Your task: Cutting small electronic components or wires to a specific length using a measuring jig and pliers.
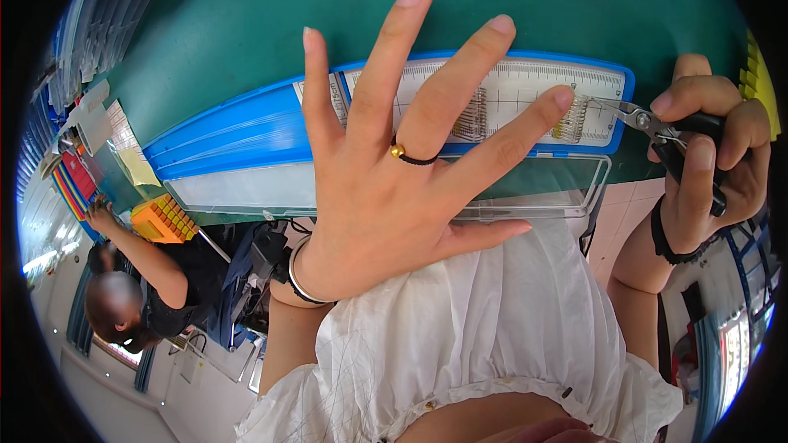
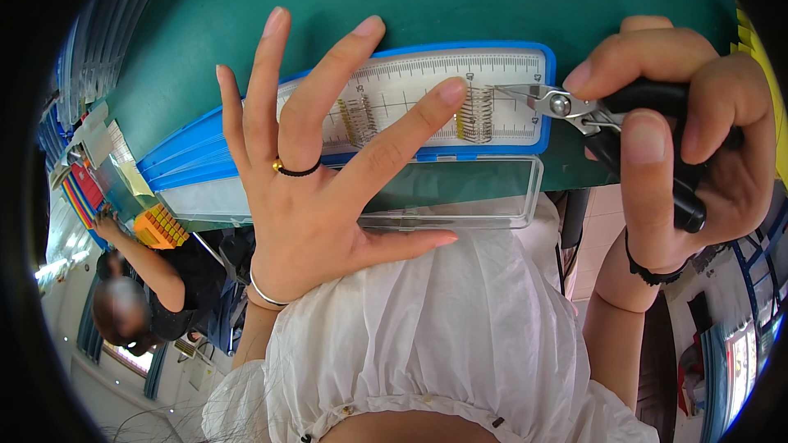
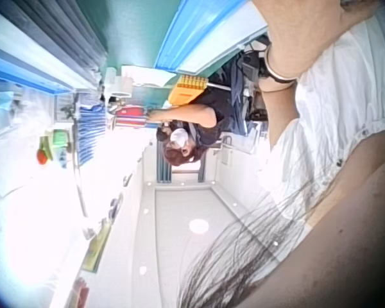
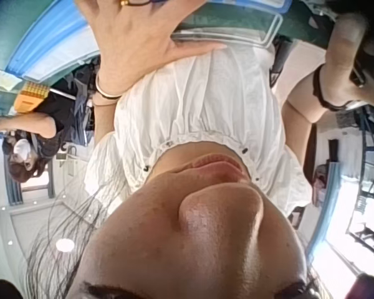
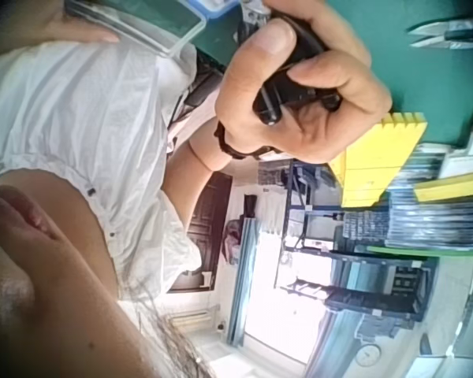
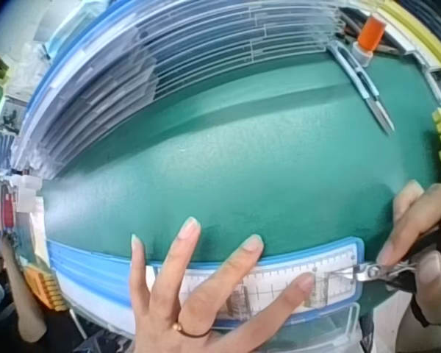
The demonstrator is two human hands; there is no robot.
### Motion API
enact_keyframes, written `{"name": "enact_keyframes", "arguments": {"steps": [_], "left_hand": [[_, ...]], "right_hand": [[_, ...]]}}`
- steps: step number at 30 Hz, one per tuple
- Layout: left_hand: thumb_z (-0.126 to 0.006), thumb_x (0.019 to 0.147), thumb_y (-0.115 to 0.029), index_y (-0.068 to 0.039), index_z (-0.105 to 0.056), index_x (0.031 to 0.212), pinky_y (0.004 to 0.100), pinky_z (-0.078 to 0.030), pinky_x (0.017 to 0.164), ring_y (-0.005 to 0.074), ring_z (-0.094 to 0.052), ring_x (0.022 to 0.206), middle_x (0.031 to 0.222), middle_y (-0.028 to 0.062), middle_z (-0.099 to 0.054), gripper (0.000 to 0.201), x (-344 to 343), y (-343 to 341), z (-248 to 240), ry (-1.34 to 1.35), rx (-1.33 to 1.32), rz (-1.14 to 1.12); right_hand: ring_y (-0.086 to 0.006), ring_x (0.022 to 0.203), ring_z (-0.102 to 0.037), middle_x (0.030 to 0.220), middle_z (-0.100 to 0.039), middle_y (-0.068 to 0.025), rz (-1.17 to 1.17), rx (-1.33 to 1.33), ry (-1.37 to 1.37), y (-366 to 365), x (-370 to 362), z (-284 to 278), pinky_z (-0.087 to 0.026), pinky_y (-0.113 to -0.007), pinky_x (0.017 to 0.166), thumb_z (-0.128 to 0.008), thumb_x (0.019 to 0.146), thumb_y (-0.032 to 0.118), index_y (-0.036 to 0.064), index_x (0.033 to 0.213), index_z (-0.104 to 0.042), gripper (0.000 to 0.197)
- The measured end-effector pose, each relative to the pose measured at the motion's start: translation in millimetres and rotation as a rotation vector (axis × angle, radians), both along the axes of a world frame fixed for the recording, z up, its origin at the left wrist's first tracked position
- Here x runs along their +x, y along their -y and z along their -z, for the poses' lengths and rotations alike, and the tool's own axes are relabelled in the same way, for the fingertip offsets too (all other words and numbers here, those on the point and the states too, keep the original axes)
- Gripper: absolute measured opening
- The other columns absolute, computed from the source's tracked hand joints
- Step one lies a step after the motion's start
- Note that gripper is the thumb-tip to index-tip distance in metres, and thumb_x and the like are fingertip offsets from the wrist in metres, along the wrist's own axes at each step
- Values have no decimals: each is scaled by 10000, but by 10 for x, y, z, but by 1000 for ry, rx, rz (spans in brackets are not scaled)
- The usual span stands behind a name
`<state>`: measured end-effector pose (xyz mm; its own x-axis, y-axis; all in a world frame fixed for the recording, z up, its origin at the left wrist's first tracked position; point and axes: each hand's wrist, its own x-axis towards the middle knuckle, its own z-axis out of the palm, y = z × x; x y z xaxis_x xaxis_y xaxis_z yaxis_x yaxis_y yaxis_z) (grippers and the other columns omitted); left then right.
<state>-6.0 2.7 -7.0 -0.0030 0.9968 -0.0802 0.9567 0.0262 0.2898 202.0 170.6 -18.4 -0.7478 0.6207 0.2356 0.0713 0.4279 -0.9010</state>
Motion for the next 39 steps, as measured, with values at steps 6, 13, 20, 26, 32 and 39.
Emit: {"name": "enact_keyframes", "arguments": {"steps": [6, 13, 20, 26, 32, 39], "left_hand": [[-647, 672, -806, -418, -702, 1274, 711, -166, 1136, 400, -323, 1464, 1519, 39, -482, 718, 23, -7, -31, 3, -21, -3], [-691, 665, -774, -363, -698, 1291, 707, -96, 1159, 391, -366, 1454, 1522, 78, -494, 749, 35, -1, -21, 44, -12, -13], [-682, 671, -782, -373, -698, 1289, 704, -100, 1158, 394, -367, 1453, 1522, 71, -493, 741, 41, -24, -17, 28, -14, -2], [-664, 675, -797, -390, -691, 1295, 715, -110, 1149, 396, -365, 1453, 1526, 67, -484, 742, 27, -28, -37, 21, -42, 8], [-685, 661, -781, -394, -687, 1302, 721, -109, 1148, 394, -365, 1452, 1523, 73, -487, 748, 20, 0, -23, 24, -34, 1], [-691, 649, -779, -407, -687, 1301, 736, -121, 1138, 400, -362, 1452, 1523, 72, -486, 751, 11, -7, -39, 18, -41, 7]], "right_hand": [[-207, 805, -504, 938, -643, -271, 5, -30, 16, 52, 30, 2, -442, -216, 578, -598, 974, 149, 86, 900, -366, 252], [-194, 817, -473, 939, -626, -273, 89, -95, -45, 94, -51, -4, -413, -225, 629, -640, 946, 164, 91, 907, -359, 293], [-191, 810, -471, 943, -627, -271, 78, -85, -57, 65, -41, 28, -409, -220, 620, -640, 949, 165, 92, 913, -361, 291], [-198, 822, -468, 937, -628, -254, 71, -99, -37, 70, -28, -2, -408, -278, 714, -638, 945, 160, 99, 916, -360, 286], [-211, 838, -456, 940, -632, -242, 8, -81, -2, 24, 49, 4, -389, -361, 809, -639, 940, 167, 105, 921, -360, 287], [-216, 845, -469, 936, -636, -237, 0, -64, -7, 10, 105, 40, -386, -377, 828, -647, 940, 171, 106, 921, -366, 290]]}}
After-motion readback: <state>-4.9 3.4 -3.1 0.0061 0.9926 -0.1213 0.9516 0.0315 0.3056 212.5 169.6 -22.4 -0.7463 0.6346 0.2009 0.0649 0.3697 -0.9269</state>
